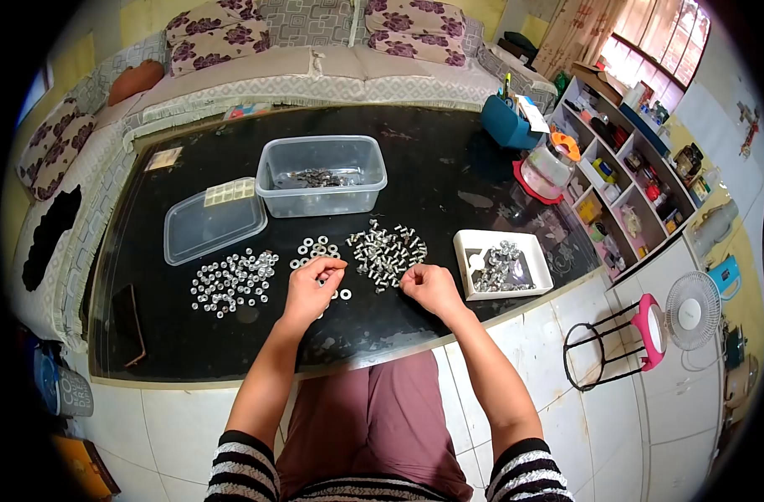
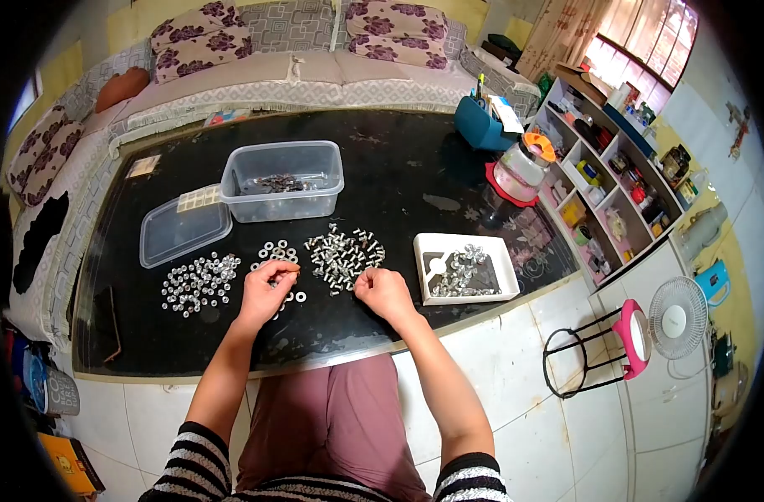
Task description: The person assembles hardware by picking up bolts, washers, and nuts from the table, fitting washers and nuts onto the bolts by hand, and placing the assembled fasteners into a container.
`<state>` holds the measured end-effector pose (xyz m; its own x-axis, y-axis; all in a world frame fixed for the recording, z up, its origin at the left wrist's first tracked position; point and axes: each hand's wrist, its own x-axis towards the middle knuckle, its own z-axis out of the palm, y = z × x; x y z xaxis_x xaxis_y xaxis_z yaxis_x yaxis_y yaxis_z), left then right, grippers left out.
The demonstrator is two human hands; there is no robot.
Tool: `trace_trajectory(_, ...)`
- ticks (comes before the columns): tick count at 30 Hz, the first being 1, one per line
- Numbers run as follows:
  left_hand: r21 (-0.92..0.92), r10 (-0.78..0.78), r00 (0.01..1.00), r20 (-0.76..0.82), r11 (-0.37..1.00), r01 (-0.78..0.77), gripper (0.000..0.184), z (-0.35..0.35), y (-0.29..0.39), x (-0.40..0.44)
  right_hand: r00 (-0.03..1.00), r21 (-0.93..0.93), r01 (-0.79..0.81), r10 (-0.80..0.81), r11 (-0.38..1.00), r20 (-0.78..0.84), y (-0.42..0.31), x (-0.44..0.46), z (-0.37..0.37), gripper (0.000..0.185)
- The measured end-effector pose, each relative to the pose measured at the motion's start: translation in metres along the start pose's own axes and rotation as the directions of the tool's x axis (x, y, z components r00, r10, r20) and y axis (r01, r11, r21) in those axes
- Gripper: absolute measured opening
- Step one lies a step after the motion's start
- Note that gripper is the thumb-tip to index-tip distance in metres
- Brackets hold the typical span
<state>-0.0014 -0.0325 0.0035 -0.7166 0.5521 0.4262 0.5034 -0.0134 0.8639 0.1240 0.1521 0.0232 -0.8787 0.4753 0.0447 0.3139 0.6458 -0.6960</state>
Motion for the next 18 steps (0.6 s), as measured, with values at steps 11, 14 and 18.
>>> trace_trajectory(11,0.055,0.037,0.999,0.007,0.998,-0.037,0.012,-0.001,0.003,-0.001,0.98,-0.209,0.144,-0.168,0.967,-0.103,-0.001,-0.011,0.005,0.01)
trace_trajectory(14,0.063,0.03,1.0,0.006,0.998,-0.031,0.012,-0.002,0.004,-0.001,0.975,-0.181,0.164,-0.187,0.97,-0.119,-0.003,-0.013,0.004,0.01)
trace_trajectory(18,0.049,0.02,1.0,-0.005,0.999,-0.02,0.011,0.0,0.004,-0.002,0.966,-0.16,0.182,-0.207,0.97,-0.157,-0.006,-0.017,-0.006,0.008)
